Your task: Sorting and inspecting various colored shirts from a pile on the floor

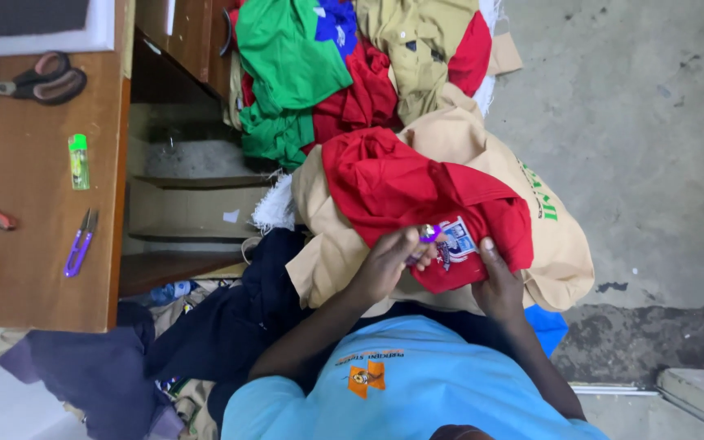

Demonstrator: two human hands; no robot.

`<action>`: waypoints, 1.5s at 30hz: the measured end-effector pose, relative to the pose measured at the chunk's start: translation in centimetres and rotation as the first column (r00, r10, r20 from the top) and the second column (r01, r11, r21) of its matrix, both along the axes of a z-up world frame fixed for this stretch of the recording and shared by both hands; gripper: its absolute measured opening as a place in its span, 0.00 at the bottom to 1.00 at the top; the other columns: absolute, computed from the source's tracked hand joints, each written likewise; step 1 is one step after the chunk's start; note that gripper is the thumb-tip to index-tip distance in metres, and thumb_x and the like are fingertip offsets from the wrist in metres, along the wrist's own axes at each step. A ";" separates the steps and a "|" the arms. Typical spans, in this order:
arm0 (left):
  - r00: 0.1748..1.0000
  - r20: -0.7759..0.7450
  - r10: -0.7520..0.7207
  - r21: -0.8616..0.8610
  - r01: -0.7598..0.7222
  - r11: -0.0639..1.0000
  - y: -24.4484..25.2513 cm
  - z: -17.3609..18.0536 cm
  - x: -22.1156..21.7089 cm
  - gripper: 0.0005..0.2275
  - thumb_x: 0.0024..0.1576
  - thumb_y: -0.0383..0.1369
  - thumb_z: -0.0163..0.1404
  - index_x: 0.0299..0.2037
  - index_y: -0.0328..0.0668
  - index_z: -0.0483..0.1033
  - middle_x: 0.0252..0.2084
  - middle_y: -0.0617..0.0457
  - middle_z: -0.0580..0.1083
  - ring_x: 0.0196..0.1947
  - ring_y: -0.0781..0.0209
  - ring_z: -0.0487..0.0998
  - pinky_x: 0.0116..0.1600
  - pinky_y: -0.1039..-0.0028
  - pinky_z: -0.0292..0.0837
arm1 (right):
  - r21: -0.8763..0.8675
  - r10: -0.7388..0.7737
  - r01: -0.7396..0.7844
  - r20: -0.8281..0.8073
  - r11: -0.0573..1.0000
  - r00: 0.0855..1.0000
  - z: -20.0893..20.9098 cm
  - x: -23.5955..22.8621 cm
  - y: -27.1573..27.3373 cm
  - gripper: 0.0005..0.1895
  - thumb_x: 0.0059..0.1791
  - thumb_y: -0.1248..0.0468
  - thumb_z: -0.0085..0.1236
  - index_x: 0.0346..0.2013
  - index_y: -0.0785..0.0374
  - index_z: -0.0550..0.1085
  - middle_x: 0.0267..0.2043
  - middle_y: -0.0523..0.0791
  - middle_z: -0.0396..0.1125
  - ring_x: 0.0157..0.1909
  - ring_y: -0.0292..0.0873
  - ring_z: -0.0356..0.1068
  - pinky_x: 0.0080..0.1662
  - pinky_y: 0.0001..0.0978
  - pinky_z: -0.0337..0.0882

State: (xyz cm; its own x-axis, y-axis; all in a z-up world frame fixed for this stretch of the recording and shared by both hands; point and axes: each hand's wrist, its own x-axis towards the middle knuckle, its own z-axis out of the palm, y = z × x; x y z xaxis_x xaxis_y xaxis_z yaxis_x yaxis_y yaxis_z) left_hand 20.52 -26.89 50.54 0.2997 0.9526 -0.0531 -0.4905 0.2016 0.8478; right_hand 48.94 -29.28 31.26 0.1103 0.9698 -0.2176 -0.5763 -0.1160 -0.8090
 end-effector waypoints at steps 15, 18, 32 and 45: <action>0.992 -0.126 0.005 0.002 -0.005 1.000 -0.8 -1.6 0.9 0.09 0.69 0.34 0.48 0.48 0.35 0.77 0.22 0.56 0.68 0.22 0.75 0.66 0.30 0.85 0.68 | 0.033 -0.039 0.047 -0.209 0.998 0.977 10.4 -6.8 2.1 0.30 0.46 0.71 0.53 0.66 0.64 0.71 0.48 0.59 0.75 0.45 0.62 0.79 0.58 0.61 0.75; 0.970 -0.232 0.074 0.059 -0.062 0.996 -0.6 -2.5 0.8 0.24 0.71 0.45 0.41 0.27 0.38 0.78 0.17 0.56 0.63 0.20 0.71 0.59 0.31 0.83 0.62 | 0.040 -0.028 0.036 -0.193 0.999 0.981 9.3 -6.6 1.8 0.29 0.49 0.68 0.53 0.67 0.63 0.71 0.49 0.58 0.75 0.46 0.62 0.79 0.57 0.61 0.74; 0.797 -0.521 0.307 0.168 -0.257 0.952 0.5 -0.9 1.4 0.26 0.66 0.47 0.47 0.16 0.45 0.73 0.14 0.48 0.71 0.18 0.60 0.69 0.30 0.71 0.65 | 0.075 -0.030 0.038 -0.109 0.996 0.994 7.9 -5.9 0.9 0.29 0.50 0.68 0.51 0.68 0.61 0.69 0.52 0.59 0.74 0.49 0.62 0.78 0.60 0.59 0.73; 0.697 -0.639 0.324 0.234 -0.226 0.946 0.8 2.3 1.5 0.25 0.67 0.48 0.46 0.16 0.47 0.72 0.14 0.48 0.68 0.18 0.51 0.71 0.32 0.67 0.68 | 0.087 -0.040 0.049 -0.101 0.995 0.994 8.5 -6.0 0.4 0.29 0.50 0.69 0.52 0.68 0.61 0.69 0.52 0.58 0.74 0.49 0.61 0.78 0.60 0.59 0.74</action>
